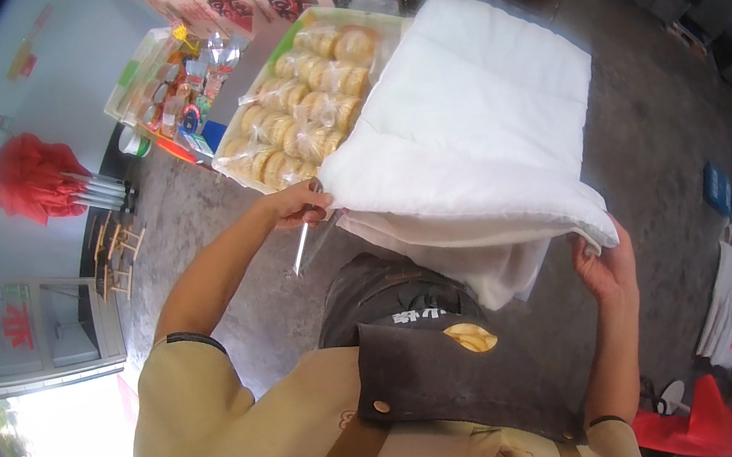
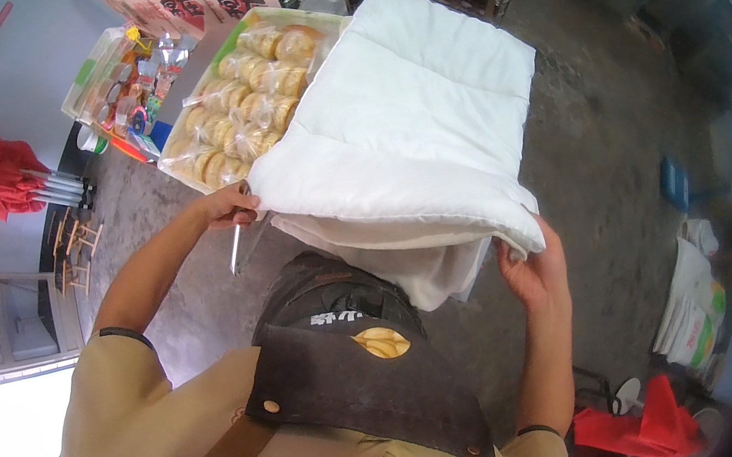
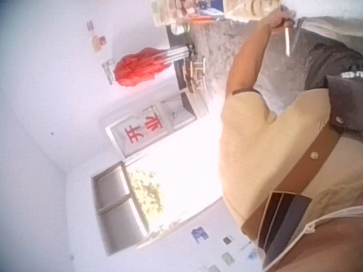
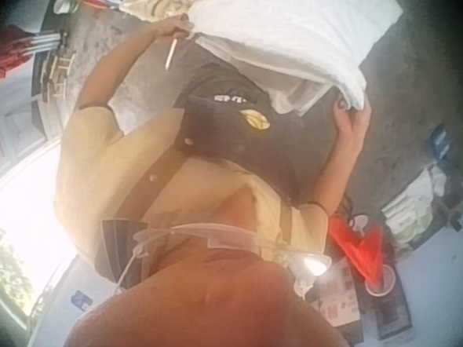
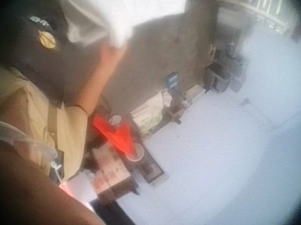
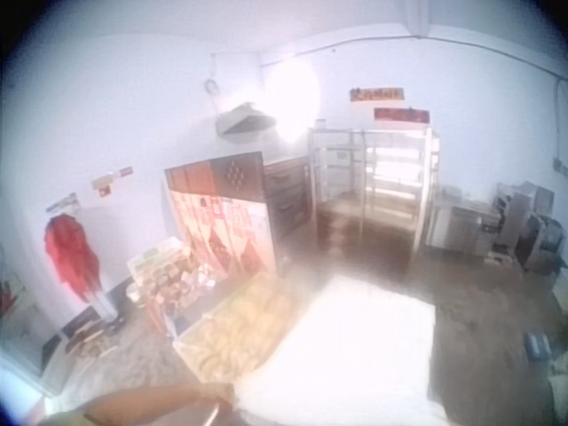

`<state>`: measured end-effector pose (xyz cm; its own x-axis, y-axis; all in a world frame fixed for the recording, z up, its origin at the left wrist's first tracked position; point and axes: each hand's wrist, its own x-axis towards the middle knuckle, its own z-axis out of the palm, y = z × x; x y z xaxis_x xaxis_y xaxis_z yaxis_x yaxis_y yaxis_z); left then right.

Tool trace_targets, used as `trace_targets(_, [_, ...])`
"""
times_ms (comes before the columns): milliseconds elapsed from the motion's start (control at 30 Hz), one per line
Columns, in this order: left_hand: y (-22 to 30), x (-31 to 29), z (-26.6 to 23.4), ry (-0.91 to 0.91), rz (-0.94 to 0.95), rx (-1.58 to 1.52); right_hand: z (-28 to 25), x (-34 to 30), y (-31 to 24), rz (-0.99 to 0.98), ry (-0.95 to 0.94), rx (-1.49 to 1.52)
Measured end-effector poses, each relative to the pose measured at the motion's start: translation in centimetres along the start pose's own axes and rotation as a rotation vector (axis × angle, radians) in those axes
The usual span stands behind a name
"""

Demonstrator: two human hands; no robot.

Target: The person places round buns into clear plastic bags, ties each bag, and arranges them in a tray. The person then folds a white cloth and places it over the tray.

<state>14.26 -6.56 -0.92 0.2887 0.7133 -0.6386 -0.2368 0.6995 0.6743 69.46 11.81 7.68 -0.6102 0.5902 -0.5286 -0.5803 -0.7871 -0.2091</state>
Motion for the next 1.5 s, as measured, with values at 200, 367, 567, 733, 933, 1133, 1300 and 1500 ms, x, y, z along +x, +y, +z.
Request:
trace_targets(200, [0.1,2.8,4.2,0.057,-0.170,0.644,-0.1,0.7,0.0,0.028,-0.044,0.026])
trace_targets(367, [0.0,1.1,3.8,0.106,-0.218,0.490,-0.9,-0.3,0.9,-0.025,0.108,-0.033])
trace_targets(567, [-2.8,-0.7,0.7,0.097,-0.288,0.280,-2.7,-1.6,3.1,-0.033,0.195,-0.117])
trace_targets(733, [-6.7,-0.9,0.5,0.255,-0.301,-0.164,-4.6,-1.8,5.4,-0.013,0.344,-0.125])
trace_targets(933, [-7.8,0.3,4.2,0.477,-0.235,-0.420,-5.3,-2.2,5.4,0.005,0.392,-0.205])
trace_targets(1133, [-6.0,3.9,8.7,0.918,0.011,-0.226,-4.6,-2.3,5.1,0.000,0.429,-0.253])
trace_targets(1300, [-5.1,4.4,9.3,1.017,-0.003,-0.277,-3.5,-2.2,5.0,0.001,0.386,-0.223])
trace_targets(1500, [-4.4,3.7,6.3,0.964,-0.044,-0.203,-3.0,-2.1,4.0,-0.037,0.407,-0.215])
